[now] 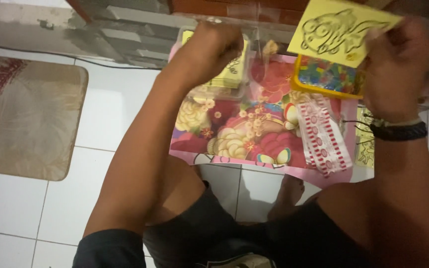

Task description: The person places yellow cards with cartoon fish drawings into small clear plastic bags. They then add small colorful items from a yellow container into the bags and seal them. The packed bags are placed on the floor.

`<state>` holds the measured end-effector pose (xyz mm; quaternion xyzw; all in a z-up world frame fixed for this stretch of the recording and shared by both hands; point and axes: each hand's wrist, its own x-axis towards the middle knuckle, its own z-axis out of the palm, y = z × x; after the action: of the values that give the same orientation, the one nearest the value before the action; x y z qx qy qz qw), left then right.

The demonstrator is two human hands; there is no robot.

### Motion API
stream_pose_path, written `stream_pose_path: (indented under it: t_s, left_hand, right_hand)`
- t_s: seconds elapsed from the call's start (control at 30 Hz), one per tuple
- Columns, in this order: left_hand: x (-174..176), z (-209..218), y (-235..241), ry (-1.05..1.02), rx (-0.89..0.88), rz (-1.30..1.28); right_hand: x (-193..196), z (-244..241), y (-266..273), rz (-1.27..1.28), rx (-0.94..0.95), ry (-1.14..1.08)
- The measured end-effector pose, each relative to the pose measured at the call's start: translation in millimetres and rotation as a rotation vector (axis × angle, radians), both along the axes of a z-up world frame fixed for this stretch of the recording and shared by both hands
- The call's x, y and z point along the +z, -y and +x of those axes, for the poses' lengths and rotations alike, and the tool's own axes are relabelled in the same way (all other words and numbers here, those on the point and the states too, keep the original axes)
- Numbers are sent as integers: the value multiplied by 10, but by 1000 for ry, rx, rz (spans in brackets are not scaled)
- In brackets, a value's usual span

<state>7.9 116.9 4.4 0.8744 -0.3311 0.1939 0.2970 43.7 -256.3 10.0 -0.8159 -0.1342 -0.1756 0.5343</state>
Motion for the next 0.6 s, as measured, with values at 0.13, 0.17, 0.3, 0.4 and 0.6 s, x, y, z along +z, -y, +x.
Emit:
stream_pose_path:
  t_s: [0.13,0.17,0.3,0.4,0.6]
  left_hand:
    - [-147,10,387,-104,-35,64]
    - [-123,-36,487,-150,-53,64]
    - [-155,-106,756,-269,-101,86]
    - [-80,-144,882,-280,-113,138]
    - [-178,-120,947,-282,-171,181]
  right_hand:
    - [317,-258,-36,54,263,167]
    - [233,-224,33,-39,148,194]
    - [139,-109,35,973,383,-465]
    - [322,-307,-106,185,333,-25]
    - [222,-207,-72,42,306,-170]
